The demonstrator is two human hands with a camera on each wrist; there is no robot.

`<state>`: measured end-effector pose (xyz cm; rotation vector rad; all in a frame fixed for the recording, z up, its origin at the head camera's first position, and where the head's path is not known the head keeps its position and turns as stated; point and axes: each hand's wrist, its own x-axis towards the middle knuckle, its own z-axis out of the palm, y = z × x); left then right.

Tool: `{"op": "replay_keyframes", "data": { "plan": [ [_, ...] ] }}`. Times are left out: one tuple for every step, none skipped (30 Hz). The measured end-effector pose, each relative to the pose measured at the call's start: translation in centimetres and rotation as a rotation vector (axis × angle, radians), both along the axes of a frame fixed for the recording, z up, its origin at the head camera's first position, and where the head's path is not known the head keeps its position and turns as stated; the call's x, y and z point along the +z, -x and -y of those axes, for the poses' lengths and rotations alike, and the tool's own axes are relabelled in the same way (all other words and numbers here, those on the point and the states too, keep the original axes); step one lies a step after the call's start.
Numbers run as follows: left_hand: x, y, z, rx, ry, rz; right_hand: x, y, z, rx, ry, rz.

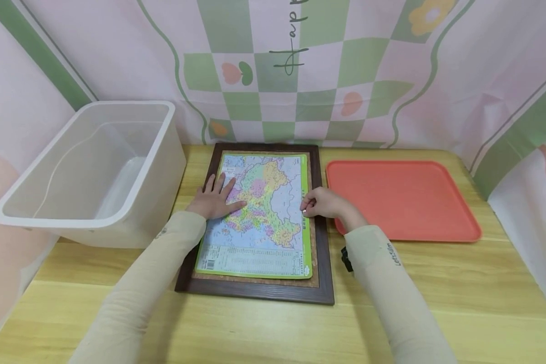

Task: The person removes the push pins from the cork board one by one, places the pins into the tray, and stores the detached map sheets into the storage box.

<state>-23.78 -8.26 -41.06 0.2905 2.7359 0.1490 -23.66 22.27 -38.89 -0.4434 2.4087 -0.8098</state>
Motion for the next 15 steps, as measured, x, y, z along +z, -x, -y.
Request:
{"op": "replay_keyframes", "data": {
  "plan": [
    [-0.3,0.0,0.1,-0.004,-0.002,-0.015,0.0,0.0,0.0,0.002,-0.002,0.001],
    [-0.6,0.1,0.2,-0.007,-0.006,-0.030,0.1,0.0,0.0,0.000,-0.003,0.006],
    [-0.9,0.1,0.2,-0.010,-0.011,-0.044,0.1,0.0,0.1,-0.001,-0.004,0.010],
    [-1.3,0.2,0.3,-0.011,-0.013,-0.054,0.1,0.1,0.1,-0.008,-0.007,0.015],
    [-1.5,0.3,0.4,-0.014,-0.015,-0.065,0.1,0.1,0.1,-0.005,-0.005,0.015],
    [-1.7,0.4,0.4,-0.015,-0.019,-0.071,0.1,0.0,0.1,-0.005,-0.006,0.015],
    [-1.8,0.4,0.4,-0.016,-0.022,-0.076,0.2,0.0,0.1,-0.002,-0.007,0.013],
    [-2.0,0.5,0.4,-0.017,-0.024,-0.081,0.2,0.0,0.0,-0.004,-0.008,0.015],
    [-2.0,0.5,0.5,-0.018,-0.028,-0.085,0.1,0.0,0.0,-0.005,-0.009,0.015],
    [-2.1,0.5,0.5,-0.019,-0.032,-0.089,0.1,0.0,0.0,-0.002,-0.008,0.012],
    [-2.1,0.5,0.5,-0.019,-0.032,-0.091,0.1,0.0,0.0,-0.003,-0.007,0.011],
    [-2.1,0.4,0.5,-0.020,-0.030,-0.096,0.1,0.0,0.0,-0.003,-0.006,0.009],
    [-2.1,0.4,0.5,-0.020,-0.034,-0.102,0.1,0.0,0.0,-0.005,-0.004,0.009],
    [-2.1,0.3,0.6,-0.020,-0.038,-0.108,0.0,0.0,0.0,-0.006,0.001,0.009],
    [-2.1,0.3,0.6,-0.021,-0.044,-0.117,0.0,-0.1,0.1,-0.005,0.004,0.006]
  ]
}}
